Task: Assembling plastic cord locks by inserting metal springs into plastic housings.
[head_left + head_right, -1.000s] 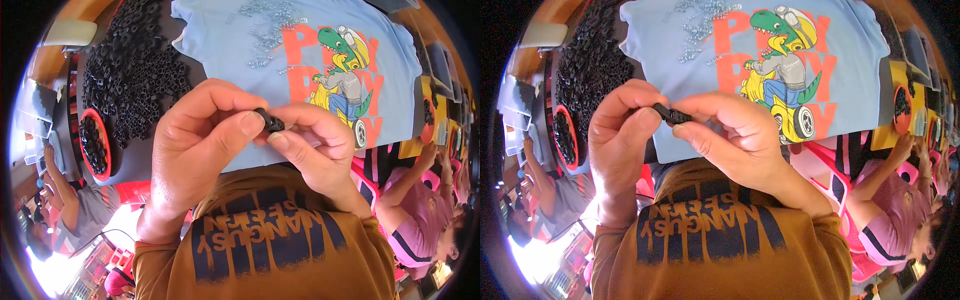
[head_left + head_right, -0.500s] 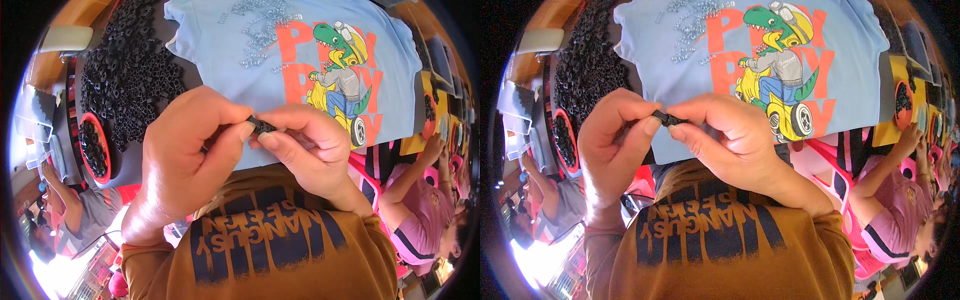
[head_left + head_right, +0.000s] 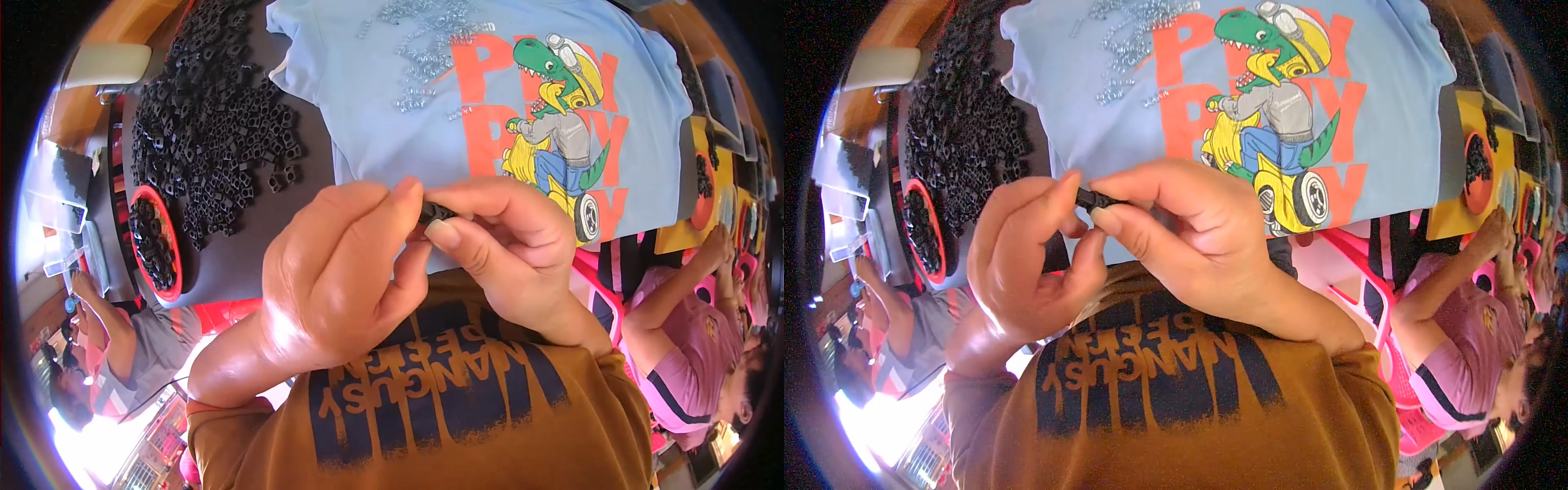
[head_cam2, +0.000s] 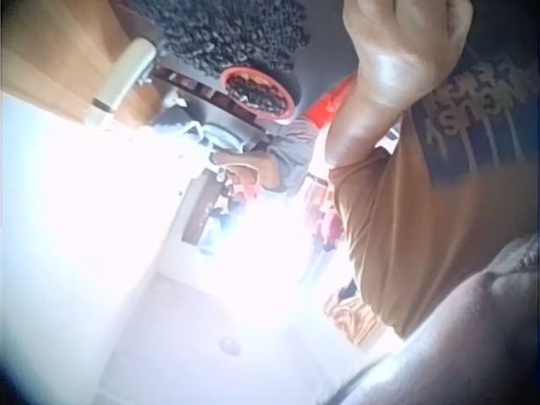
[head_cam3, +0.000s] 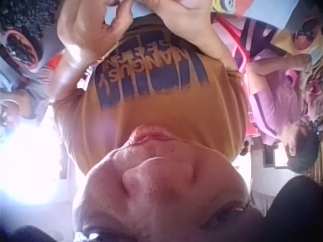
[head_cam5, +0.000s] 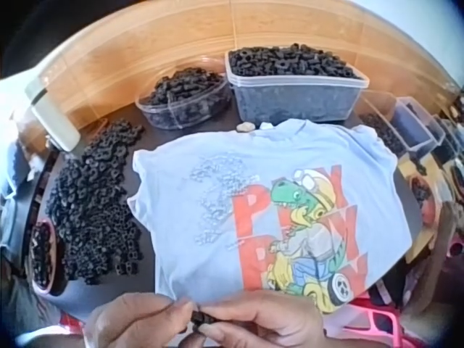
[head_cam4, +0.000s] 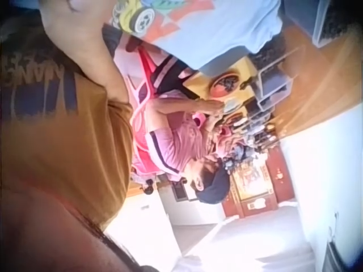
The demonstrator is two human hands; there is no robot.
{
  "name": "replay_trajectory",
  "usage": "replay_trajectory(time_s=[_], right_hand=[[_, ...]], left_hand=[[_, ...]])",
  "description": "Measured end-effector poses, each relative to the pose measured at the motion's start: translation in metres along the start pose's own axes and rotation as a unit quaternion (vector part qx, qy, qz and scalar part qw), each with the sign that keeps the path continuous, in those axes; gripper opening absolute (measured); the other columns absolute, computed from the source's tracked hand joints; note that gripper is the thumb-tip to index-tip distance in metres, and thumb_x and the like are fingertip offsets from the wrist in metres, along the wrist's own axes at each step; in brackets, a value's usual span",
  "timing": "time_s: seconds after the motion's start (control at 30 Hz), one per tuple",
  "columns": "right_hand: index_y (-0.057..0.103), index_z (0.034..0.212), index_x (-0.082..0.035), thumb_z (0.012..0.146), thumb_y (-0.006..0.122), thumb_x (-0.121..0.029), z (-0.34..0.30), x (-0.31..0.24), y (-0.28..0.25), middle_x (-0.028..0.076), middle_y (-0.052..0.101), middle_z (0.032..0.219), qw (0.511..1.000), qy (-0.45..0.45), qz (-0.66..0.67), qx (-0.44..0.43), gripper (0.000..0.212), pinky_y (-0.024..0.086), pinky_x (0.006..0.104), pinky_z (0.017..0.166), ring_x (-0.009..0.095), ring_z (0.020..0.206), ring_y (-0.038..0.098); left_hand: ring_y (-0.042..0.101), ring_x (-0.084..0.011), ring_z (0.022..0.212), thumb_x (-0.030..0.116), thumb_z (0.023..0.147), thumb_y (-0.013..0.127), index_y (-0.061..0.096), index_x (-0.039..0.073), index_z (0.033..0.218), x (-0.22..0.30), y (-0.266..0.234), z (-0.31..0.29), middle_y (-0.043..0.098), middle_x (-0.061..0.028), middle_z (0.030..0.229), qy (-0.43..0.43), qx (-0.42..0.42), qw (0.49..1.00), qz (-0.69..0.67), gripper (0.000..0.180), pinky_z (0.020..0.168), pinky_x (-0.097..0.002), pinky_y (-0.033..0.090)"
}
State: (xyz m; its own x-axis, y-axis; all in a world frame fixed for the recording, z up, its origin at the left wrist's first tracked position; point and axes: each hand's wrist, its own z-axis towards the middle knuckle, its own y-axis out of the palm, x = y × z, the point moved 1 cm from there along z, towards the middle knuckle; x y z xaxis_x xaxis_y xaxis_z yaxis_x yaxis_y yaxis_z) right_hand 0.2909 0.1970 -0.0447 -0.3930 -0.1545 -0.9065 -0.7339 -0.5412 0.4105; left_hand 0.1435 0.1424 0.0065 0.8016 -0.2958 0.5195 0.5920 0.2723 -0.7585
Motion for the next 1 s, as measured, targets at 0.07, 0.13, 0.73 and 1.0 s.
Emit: replay_trajectory(time_s=[0.07,0.13,0.73,1.0], right_hand=[[0.063,0.101,0.004,0.086,0.060,0.003,0.000,-0.002,-0.001,0.007,0.065,0.089,1.000,-0.011,0.016,-0.008,0.015,0.048,0.0193,0.063,0.007,0.074,0.061],[0.062,0.102,0.005,0.087,0.059,0.003,-0.001,-0.001,-0.003,0.007,0.065,0.090,0.999,-0.020,-0.027,-0.015,0.016,0.050,0.0198,0.067,0.008,0.078,0.062],[0.059,0.110,0.000,0.087,0.062,-0.010,0.001,0.001,-0.002,0.012,0.067,0.093,0.994,-0.032,-0.105,-0.016,0.026,0.051,0.0281,0.068,0.018,0.082,0.065],[0.062,0.104,0.000,0.084,0.060,-0.002,0.006,-0.011,-0.002,0.010,0.068,0.089,0.975,-0.076,-0.190,-0.082,0.020,0.049,0.0262,0.063,0.017,0.077,0.065]], left_hand=[[0.057,-0.0177,0.059,-0.009,0.063,0.068,0.060,-0.006,0.101,0.001,0.008,-0.004,0.058,-0.0117,0.083,0.030,0.019,0.999,0.035,0.039,0.049,-0.0266,0.047],[0.059,-0.0175,0.062,-0.009,0.064,0.070,0.059,-0.007,0.103,-0.003,0.014,-0.010,0.060,-0.0133,0.085,0.055,0.031,0.997,0.043,0.041,0.051,-0.0271,0.049],[0.053,-0.0264,0.060,0.007,0.063,0.079,0.057,0.001,0.094,-0.030,-0.021,0.058,0.055,-0.0113,0.074,0.058,0.039,0.997,0.042,0.039,0.051,-0.0340,0.044],[0.054,-0.0213,0.063,0.022,0.076,0.071,0.059,-0.002,0.101,-0.116,-0.052,0.177,0.058,-0.0101,0.079,-0.055,0.110,0.987,0.102,0.036,0.061,-0.0342,0.046]])
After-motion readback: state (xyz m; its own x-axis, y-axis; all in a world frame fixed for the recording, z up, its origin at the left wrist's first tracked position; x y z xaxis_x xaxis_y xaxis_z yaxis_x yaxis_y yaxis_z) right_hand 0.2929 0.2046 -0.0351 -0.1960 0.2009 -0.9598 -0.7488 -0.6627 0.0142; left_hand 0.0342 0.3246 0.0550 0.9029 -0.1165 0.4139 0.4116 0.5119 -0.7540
